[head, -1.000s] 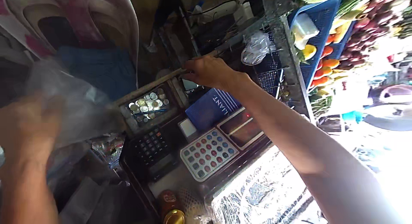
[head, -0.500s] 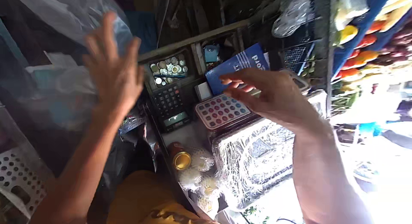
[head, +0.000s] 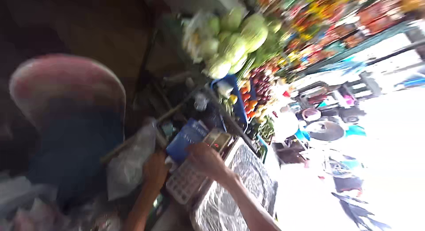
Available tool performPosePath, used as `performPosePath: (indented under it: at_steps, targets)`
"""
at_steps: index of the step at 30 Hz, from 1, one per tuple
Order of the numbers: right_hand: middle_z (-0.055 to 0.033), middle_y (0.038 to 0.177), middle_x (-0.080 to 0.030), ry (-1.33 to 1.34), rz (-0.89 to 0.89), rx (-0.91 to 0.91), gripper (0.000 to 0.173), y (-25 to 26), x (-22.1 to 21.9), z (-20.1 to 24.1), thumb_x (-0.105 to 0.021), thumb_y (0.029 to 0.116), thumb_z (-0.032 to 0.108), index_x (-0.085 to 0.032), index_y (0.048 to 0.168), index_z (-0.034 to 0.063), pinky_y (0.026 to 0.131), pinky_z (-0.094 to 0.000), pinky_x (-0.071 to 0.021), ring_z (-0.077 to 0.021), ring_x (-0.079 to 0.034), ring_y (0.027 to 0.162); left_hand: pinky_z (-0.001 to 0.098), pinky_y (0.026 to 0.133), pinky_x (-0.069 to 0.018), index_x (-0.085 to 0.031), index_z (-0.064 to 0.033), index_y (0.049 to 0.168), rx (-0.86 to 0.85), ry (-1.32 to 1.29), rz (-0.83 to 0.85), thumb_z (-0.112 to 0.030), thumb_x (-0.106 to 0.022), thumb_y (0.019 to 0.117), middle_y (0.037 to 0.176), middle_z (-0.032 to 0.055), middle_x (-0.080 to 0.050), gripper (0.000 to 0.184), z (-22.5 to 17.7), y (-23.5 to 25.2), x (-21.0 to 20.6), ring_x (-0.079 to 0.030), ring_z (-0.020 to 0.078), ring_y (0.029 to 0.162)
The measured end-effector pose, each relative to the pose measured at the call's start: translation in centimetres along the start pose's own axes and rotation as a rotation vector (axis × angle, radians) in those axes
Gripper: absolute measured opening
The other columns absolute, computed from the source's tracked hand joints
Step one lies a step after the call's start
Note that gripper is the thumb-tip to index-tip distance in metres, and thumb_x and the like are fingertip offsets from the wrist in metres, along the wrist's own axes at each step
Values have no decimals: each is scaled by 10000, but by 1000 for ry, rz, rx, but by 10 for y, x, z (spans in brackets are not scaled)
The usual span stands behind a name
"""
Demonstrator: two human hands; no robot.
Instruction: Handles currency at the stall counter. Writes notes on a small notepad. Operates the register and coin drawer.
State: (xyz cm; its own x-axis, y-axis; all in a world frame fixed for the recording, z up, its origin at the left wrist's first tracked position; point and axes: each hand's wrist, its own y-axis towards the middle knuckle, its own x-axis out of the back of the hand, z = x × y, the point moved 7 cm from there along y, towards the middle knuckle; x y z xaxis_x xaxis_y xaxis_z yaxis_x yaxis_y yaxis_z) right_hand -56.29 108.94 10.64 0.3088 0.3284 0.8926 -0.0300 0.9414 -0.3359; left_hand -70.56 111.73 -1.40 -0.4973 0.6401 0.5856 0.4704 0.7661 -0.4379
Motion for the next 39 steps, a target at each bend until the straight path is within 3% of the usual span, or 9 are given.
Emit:
performPosePath:
  at_steps: [5,7,12,15,18,26,29,33,39]
  targets:
    - [-128,1576,-460,-262,269,78,542,68,-35,-4,-540,962,-34,-532,1482,122,1138,-706,-282,-383,-294,1524,574,984,-497,-655,-52,1312,104,51,-11,-361,-622,1009,1323,209,-637,434,-6,-8,1,-617,391,1222]
    - [-155,1584,-439,-284,362,54,548,82,-45,-10,-533,979,-46,-498,1505,103,1119,-776,-219,-411,-272,1526,572,972,-496,-688,-64,1262,115,26,-10,-389,-629,1003,1275,195,-663,419,1,-5,-1,-633,373,1192]
    - [-231,1490,-506,-285,369,39,571,89,-23,-9,-577,940,-62,-503,1487,85,1051,-805,-271,-481,-388,1432,602,964,-488,-728,-97,1203,172,-138,25,-391,-653,993,1201,148,-710,369,15,1,17,-661,346,1144]
    - [-202,1428,-566,-273,324,17,581,88,-13,-28,-674,911,-6,-554,1452,168,944,-736,-448,-468,-523,1319,619,995,-463,-714,-96,1231,208,-170,43,-382,-657,998,1218,167,-702,374,23,12,37,-645,367,1168]
    - [-188,1348,-610,-228,291,48,548,85,-15,-39,-689,878,-21,-597,1380,182,866,-705,-511,-453,-585,1235,690,868,-486,-742,-80,1127,180,-197,-40,-391,-712,966,1085,225,-709,351,41,18,46,-661,443,1036]
    - [-191,1208,-659,-231,168,220,377,83,-8,-36,-671,865,-39,-659,1226,68,840,-646,-528,-451,-583,1215,616,930,-493,-584,-5,1296,65,-394,61,-360,-642,1015,1138,235,-663,457,67,45,33,-646,381,1053]
    - [-185,1205,-660,-232,127,258,365,83,-7,-35,-694,853,-29,-655,1206,57,831,-619,-533,-454,-574,1214,637,1008,-467,-528,-54,1421,53,-386,103,-463,-676,973,1276,239,-646,624,63,53,19,-626,397,1186]
    - [-212,1220,-638,-263,120,288,448,85,-9,-35,-676,844,-60,-650,1268,79,802,-628,-527,-487,-542,1234,634,1023,-441,-668,-50,1284,-3,-314,209,-506,-641,982,1231,210,-672,548,51,56,17,-625,366,1179]
    - [-216,1194,-638,-322,150,265,347,91,-17,-32,-587,905,-68,-693,1202,75,806,-607,-531,-469,-554,1223,463,1009,-520,-604,-3,1323,-1,-610,161,-315,-616,1030,1209,177,-674,429,71,46,32,-666,234,1102]
